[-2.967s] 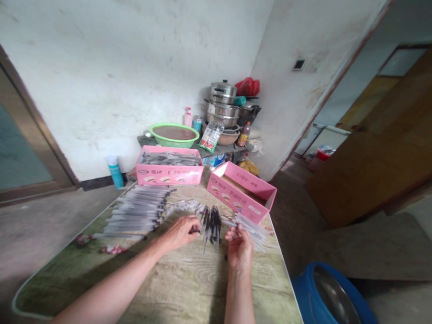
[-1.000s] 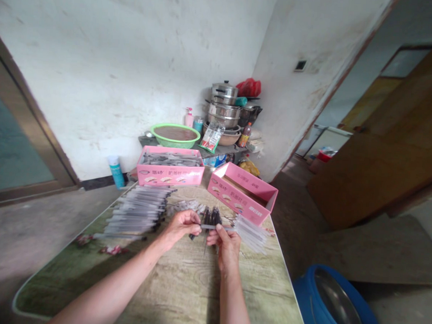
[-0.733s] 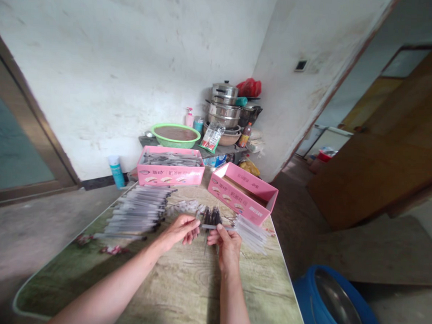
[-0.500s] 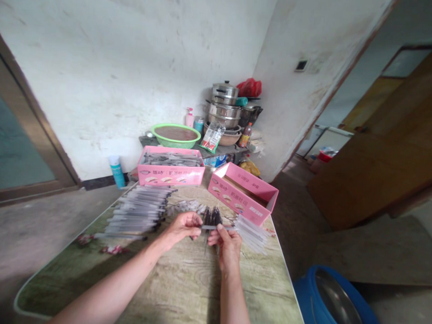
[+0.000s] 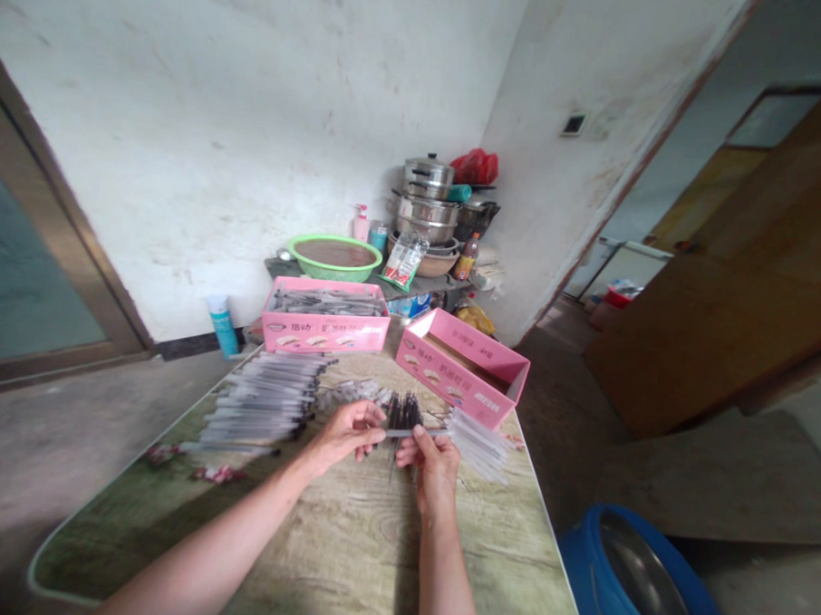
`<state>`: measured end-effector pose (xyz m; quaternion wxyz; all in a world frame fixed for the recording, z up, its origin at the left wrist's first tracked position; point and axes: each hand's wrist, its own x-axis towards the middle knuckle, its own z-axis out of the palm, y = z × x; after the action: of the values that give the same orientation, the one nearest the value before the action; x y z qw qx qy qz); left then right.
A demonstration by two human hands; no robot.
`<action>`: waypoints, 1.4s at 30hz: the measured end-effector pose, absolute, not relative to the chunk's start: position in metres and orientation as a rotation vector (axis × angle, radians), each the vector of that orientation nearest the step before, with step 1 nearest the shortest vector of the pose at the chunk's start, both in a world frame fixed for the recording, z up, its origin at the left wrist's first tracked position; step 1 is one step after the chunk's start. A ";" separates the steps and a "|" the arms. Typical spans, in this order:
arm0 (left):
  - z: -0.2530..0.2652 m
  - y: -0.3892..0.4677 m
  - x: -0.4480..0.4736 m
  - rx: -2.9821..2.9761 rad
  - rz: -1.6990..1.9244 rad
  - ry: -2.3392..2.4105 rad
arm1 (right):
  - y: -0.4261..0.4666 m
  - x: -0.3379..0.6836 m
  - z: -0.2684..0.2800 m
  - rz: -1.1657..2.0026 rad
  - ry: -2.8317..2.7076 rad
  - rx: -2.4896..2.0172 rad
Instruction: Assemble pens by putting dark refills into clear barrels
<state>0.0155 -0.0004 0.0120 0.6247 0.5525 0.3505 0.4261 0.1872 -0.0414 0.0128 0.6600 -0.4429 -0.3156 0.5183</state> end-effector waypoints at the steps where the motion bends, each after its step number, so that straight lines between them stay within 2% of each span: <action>1: 0.012 -0.001 0.015 1.301 0.957 0.839 | -0.041 0.187 0.013 1.172 -0.715 -1.004; 5: 0.010 0.000 0.015 1.395 0.775 0.924 | -0.042 0.187 0.014 1.174 -0.721 -1.020; 19: 0.006 -0.002 0.016 1.543 0.811 0.903 | -0.041 0.188 0.010 1.179 -0.718 -1.023; 22: 0.010 0.004 0.009 1.701 1.023 1.017 | -0.040 0.190 0.010 1.147 -0.676 -0.994; 24: 0.016 0.010 -0.001 1.890 1.221 1.237 | -0.040 0.192 0.010 1.137 -0.661 -0.979; 26: 0.022 0.015 -0.013 2.073 1.271 1.517 | -0.040 0.192 0.010 1.145 -0.664 -0.971; 32: 0.023 0.023 -0.028 2.316 0.907 1.947 | -0.040 0.192 0.009 1.155 -0.666 -0.959; 42: 0.018 0.016 -0.020 2.446 0.662 1.896 | -0.042 0.190 0.011 1.218 -0.738 -0.966</action>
<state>-0.0205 0.0165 0.0178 -0.0115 0.7728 0.5991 0.2091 0.1897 -0.0422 0.0112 0.6521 -0.4256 -0.3253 0.5365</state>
